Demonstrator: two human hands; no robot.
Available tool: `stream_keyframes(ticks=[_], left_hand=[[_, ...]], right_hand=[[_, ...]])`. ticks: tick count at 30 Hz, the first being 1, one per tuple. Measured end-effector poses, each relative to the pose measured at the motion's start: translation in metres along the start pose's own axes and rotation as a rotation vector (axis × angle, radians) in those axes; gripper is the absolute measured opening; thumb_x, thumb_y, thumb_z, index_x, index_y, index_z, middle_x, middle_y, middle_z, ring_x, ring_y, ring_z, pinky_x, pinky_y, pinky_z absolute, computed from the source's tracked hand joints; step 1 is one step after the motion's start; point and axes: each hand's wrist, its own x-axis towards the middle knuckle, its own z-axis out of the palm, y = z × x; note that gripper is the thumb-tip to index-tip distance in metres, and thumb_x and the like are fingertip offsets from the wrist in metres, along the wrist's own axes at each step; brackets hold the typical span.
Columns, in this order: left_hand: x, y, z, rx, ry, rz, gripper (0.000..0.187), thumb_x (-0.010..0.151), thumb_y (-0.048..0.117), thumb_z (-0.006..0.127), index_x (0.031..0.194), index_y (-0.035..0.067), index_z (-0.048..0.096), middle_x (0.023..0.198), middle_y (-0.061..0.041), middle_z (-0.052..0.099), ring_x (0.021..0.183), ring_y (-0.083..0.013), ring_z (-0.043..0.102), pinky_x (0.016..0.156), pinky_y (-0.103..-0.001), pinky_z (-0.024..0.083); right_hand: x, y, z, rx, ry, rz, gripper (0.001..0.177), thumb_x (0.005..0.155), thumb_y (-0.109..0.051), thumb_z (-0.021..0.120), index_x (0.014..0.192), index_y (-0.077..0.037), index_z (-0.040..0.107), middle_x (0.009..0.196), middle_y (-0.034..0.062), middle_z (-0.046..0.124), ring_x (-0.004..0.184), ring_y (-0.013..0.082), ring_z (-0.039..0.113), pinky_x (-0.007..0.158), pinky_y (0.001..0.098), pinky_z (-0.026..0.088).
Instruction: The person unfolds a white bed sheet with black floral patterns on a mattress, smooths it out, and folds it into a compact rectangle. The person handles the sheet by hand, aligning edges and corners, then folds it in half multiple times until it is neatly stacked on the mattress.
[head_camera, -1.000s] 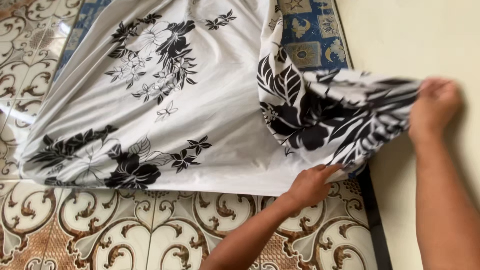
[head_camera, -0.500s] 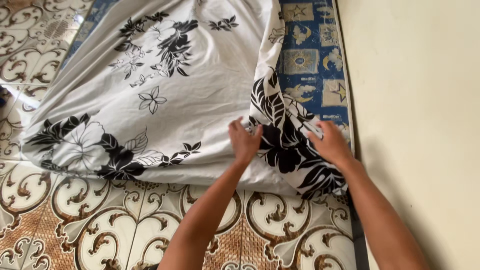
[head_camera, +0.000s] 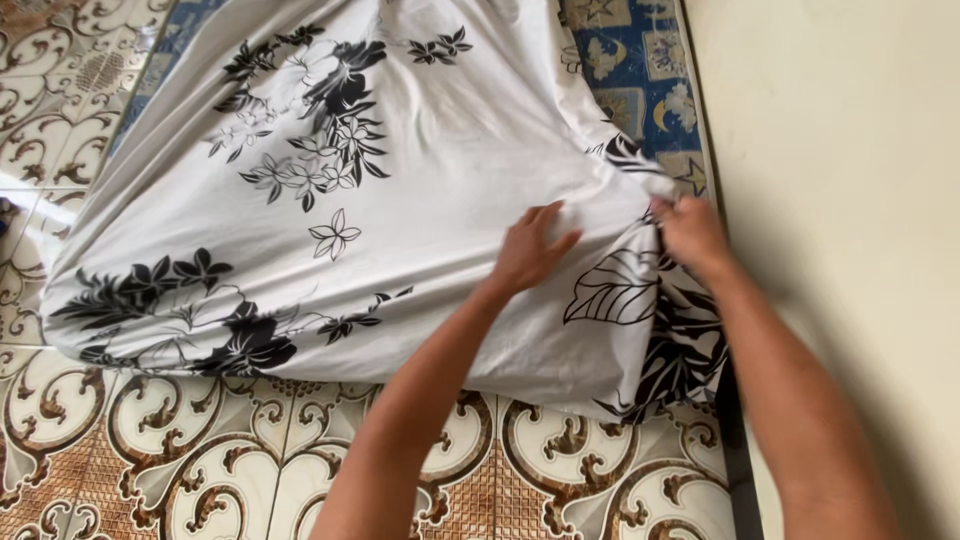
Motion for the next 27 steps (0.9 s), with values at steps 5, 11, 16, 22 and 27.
stream_keyframes(ticks=[5,11,16,22,27], left_hand=[[-0.048,-0.06,-0.019,0.316,-0.116,-0.007,0.077,0.092,0.065,0.056,0.153,0.021,0.043,0.157,-0.009,0.043,0.146,-0.0305,0.039,0.122,-0.05,0.024],[-0.067,-0.118,0.0,0.397,-0.169,-0.113,0.073,0.098,0.067,0.04,0.161,0.029,0.029,0.17,-0.004,0.02,0.158,-0.028,0.012,0.124,-0.06,0.003],[-0.076,-0.141,0.01,0.492,-0.142,0.0,0.075,0.099,0.067,0.034,0.163,0.03,0.021,0.172,-0.003,0.009,0.158,-0.0274,0.003,0.124,-0.058,-0.002],[-0.078,-0.138,0.009,0.516,-0.118,-0.001,0.072,0.1,0.062,0.038,0.163,0.031,0.021,0.172,-0.002,0.011,0.159,-0.0264,0.005,0.124,-0.057,-0.002],[-0.074,-0.132,0.003,0.52,-0.125,-0.007,0.073,0.098,0.06,0.042,0.163,0.033,0.022,0.172,0.0,0.012,0.158,-0.0253,0.007,0.125,-0.056,-0.001]], right_hand=[[-0.006,0.021,-0.036,0.362,0.08,0.007,0.034,0.107,-0.035,0.061,0.104,-0.005,0.075,0.089,0.0098,0.074,0.074,0.0144,0.059,0.069,0.0353,0.049],[-0.002,0.041,-0.019,-0.073,0.404,-0.059,0.03,0.108,-0.03,0.057,0.111,-0.004,0.071,0.099,0.0143,0.072,0.088,0.0242,0.063,0.079,0.0379,0.05],[0.011,0.074,0.019,0.226,0.075,-0.108,0.027,0.109,-0.025,0.053,0.116,-0.003,0.067,0.111,0.0147,0.072,0.103,0.0301,0.067,0.089,0.0397,0.052],[0.045,0.101,0.133,0.301,0.13,-0.038,0.039,0.114,-0.024,0.045,0.132,0.008,0.056,0.128,0.0302,0.058,0.119,0.0487,0.055,0.097,0.0469,0.043],[0.05,0.065,0.119,0.23,-0.262,0.23,0.041,0.102,-0.022,0.054,0.127,0.009,0.061,0.12,0.0257,0.067,0.111,0.0385,0.066,0.092,0.0467,0.051]])
